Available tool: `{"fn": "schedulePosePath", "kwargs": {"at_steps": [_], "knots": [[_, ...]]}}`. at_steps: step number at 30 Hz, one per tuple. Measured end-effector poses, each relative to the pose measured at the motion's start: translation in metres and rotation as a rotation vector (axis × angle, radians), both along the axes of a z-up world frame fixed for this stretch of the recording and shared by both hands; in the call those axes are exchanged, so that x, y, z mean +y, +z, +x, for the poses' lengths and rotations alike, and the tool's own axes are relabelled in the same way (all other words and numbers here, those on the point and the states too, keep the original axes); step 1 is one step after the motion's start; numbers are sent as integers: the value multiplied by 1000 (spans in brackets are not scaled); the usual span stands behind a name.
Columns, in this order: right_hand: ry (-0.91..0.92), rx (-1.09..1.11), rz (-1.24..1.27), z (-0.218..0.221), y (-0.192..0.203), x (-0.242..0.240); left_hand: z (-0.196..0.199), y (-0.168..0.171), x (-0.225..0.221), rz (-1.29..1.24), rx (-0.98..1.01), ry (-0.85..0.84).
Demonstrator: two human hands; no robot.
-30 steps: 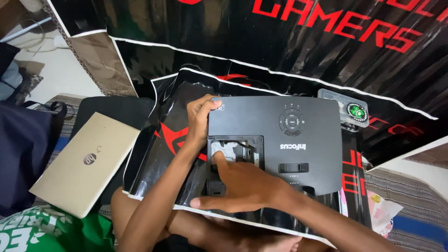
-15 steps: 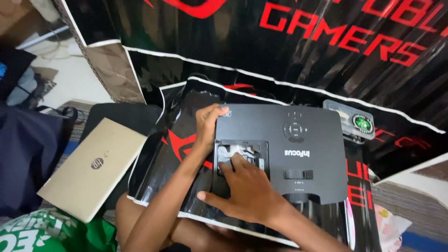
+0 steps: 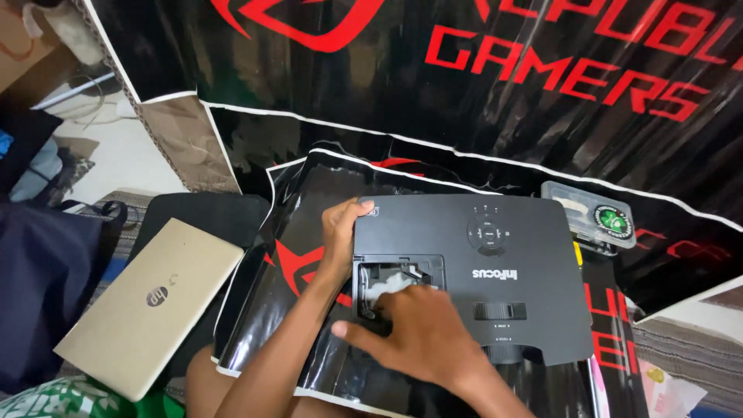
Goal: Cleaning the exterior and interior compartments of a digital projector using a cloth and a brush.
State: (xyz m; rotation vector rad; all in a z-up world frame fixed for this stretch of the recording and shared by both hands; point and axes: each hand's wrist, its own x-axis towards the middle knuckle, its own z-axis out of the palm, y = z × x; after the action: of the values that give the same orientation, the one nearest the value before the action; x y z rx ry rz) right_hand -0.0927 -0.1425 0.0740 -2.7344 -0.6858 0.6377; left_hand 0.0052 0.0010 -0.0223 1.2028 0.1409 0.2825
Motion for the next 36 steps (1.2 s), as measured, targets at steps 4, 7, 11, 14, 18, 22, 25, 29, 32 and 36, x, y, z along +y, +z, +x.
{"fn": "schedulePosePath", "kwargs": {"at_steps": [4,7,11,14,18,22,25,29,32,36], "knots": [[-58,-229,50,3,-15,-2,4,3,-3,-59,62,-5],[-46,-126,-73,7,-14,8,7,5,-1,-75,119,-5],[-2,-22,-126,9,1,13,8,5,0,-73,111,8],[27,-50,-16,9,-3,8,4,8,0,-56,131,-7],[-38,-210,64,9,-17,9,7,6,0,-87,140,-13],[-70,-229,-84,6,-15,11,6,8,-1,-82,97,-11],[16,-176,-173,6,-14,10,2,11,-1,-78,77,-10],[55,31,-81,12,23,9,-3,13,0,-30,24,13],[60,-24,79,15,32,-7,1,8,2,-20,-41,21],[35,-62,32,8,38,-2,0,16,3,-35,-22,7]]}}
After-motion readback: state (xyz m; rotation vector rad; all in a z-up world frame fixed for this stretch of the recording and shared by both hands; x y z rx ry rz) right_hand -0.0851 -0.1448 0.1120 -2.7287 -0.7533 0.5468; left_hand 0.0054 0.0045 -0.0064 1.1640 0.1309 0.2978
